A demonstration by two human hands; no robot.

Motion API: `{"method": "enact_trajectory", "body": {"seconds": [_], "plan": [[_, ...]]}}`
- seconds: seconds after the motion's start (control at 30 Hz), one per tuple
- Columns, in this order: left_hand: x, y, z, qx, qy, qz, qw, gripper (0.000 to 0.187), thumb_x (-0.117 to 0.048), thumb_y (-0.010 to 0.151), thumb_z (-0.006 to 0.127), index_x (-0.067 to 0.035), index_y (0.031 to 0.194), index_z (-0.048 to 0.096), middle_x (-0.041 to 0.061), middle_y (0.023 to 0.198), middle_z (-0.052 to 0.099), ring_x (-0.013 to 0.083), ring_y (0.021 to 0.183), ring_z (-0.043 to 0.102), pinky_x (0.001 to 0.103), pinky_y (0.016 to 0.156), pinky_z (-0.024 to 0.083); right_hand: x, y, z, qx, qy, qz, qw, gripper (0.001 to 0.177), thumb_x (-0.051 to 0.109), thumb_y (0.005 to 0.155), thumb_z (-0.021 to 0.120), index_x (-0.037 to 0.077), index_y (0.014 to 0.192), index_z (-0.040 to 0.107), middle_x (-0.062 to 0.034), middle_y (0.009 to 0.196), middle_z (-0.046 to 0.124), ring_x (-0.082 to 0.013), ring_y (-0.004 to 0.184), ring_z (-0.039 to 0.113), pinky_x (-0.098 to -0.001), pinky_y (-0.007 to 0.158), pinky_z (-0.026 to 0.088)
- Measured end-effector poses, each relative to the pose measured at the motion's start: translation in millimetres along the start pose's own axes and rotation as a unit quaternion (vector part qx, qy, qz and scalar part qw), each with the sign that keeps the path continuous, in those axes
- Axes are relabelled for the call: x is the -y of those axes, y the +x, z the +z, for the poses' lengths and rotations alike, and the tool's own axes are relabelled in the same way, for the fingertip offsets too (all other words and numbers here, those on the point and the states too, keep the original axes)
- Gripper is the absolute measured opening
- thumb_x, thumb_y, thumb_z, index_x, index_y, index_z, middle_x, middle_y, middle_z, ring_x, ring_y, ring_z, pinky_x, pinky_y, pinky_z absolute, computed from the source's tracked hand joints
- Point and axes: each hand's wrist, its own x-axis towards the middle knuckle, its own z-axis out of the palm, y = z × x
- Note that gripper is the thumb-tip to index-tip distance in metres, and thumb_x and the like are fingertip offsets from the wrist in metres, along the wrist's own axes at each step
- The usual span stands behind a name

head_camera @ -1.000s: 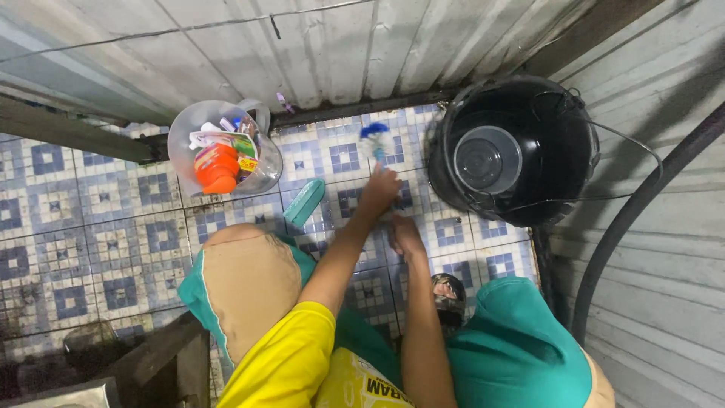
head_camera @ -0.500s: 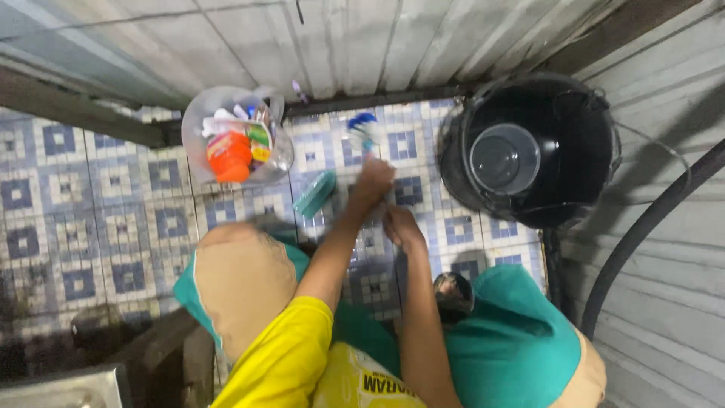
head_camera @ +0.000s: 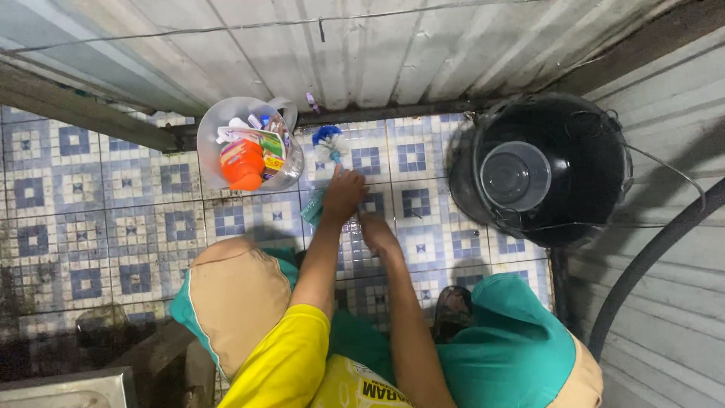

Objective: The person sits on a tiled floor and uses a small blue scrub brush to clean the surface. They scrub the tiles in a repetitive back-and-forth motion, focusing on a specific area near a black bucket and a clear container.

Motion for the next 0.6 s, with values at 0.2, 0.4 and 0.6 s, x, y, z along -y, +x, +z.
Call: {"method": "enact_trajectory", "body": {"seconds": [0.2, 0.4, 0.6], "plan": [[-50.5, 52.3, 104.3, -0.095, -0.071, 0.105, 0.987, 0.028, -0.039, 0.084, 0.068, -0.015, 0.095, 0.057, 0.005, 0.093, 0.055, 0.0243, 0.100, 0.060, 0.055, 0.117, 0.033, 15.8, -32.6, -39.1, -0.127, 0.166, 0.004, 0.978, 0.042, 0.024, 0.104, 0.046, 0.007, 0.067, 0.055, -0.0047, 0.045, 0.039, -0.0125, 0.025, 0.036, -0.0259, 0.023, 0.028], [-1.8, 12.2, 62.9, -0.065, -0.017, 0.082, 0.994, 0.019, -0.034, 0.090, 0.070, -0.017, 0.093, 0.063, 0.007, 0.099, 0.061, 0.0248, 0.107, 0.063, 0.057, 0.115, 0.036, 24.5, -22.7, -0.9, -0.031, 0.120, -0.002, 0.992, 0.037, 0.027, 0.102, 0.048, 0.003, 0.076, 0.059, -0.0064, 0.048, 0.041, -0.0139, 0.026, 0.039, -0.0292, 0.024, 0.027], [-25.4, 9.0, 11.4, -0.006, 0.091, 0.033, 0.995, 0.013, -0.032, 0.092, 0.069, -0.020, 0.095, 0.070, 0.002, 0.098, 0.065, 0.0207, 0.112, 0.061, 0.061, 0.118, 0.029, 49.3, -50.5, -24.4, 0.003, 0.071, -0.005, 0.997, 0.040, 0.026, 0.105, 0.046, -0.005, 0.095, 0.067, -0.0014, 0.049, 0.044, -0.0085, 0.028, 0.040, -0.0235, 0.024, 0.031]]}}
